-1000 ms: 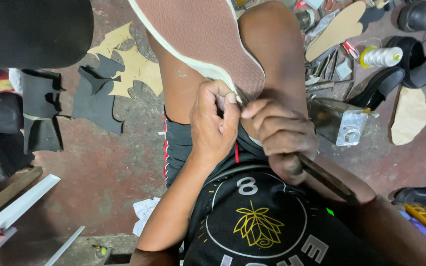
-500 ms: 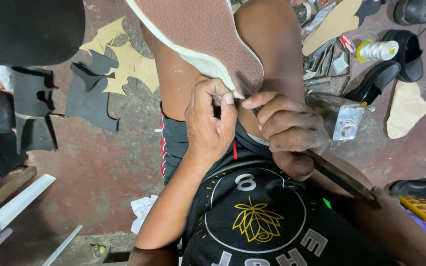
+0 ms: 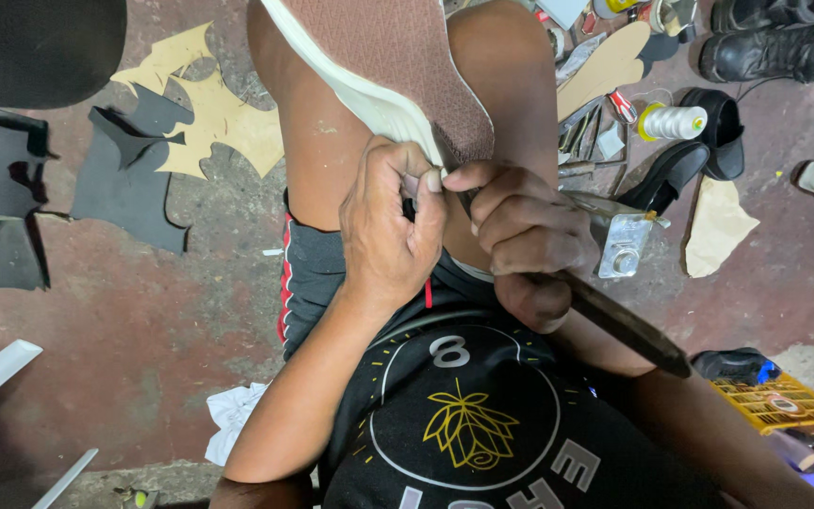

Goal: The person scrapes and prepares the sole of a shoe using a handheld blade while holding the shoe on their lap, occasionally applying glue to the surfaces.

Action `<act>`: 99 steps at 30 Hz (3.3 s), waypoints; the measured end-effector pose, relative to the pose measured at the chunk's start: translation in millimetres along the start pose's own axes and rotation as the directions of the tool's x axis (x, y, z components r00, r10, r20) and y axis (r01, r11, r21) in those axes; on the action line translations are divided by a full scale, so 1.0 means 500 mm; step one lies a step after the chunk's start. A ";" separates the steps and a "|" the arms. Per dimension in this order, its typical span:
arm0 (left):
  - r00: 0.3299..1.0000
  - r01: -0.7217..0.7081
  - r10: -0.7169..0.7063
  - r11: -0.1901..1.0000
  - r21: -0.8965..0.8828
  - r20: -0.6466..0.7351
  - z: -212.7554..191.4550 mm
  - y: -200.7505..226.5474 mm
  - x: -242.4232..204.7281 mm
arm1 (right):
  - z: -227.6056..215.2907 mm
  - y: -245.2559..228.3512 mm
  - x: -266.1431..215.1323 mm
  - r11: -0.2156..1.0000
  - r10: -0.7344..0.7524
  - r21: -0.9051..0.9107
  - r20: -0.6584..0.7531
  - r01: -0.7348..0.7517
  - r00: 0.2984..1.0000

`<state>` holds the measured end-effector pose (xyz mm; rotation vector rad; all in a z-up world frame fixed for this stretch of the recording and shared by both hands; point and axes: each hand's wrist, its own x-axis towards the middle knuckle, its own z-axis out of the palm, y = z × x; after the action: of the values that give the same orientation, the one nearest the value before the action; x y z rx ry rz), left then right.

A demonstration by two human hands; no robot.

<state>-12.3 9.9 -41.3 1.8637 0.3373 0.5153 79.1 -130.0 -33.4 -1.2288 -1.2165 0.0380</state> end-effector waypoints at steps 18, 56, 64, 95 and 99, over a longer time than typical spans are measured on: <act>0.973 0.221 -0.229 0.861 -0.459 0.040 -0.040 -0.024 -0.013 | 0.020 -0.032 -0.017 0.968 0.195 0.226 -0.384 -0.113 0.902; 0.939 -0.084 0.097 0.995 0.054 -0.331 -0.078 -0.071 0.211 | 0.046 -0.004 -0.011 0.998 0.032 0.060 -0.292 -0.015 0.956; 0.950 -0.111 0.097 0.993 -0.031 -0.296 -0.078 -0.069 0.199 | 0.013 -0.036 -0.005 0.994 0.112 -0.003 -0.068 -0.113 0.991; 0.958 -0.103 0.137 0.985 0.142 -0.254 -0.087 -0.026 0.198 | 0.012 0.024 0.011 0.995 -0.084 0.055 -0.077 0.088 0.994; 0.947 -0.155 0.204 0.967 0.201 -0.248 -0.087 -0.036 0.197 | 0.011 0.020 0.013 0.999 -0.044 0.020 -0.069 0.045 0.997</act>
<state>50.9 97.6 -27.3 2.0135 0.4052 0.8925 83.7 -118.0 -37.1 -1.1745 -1.1806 -0.0235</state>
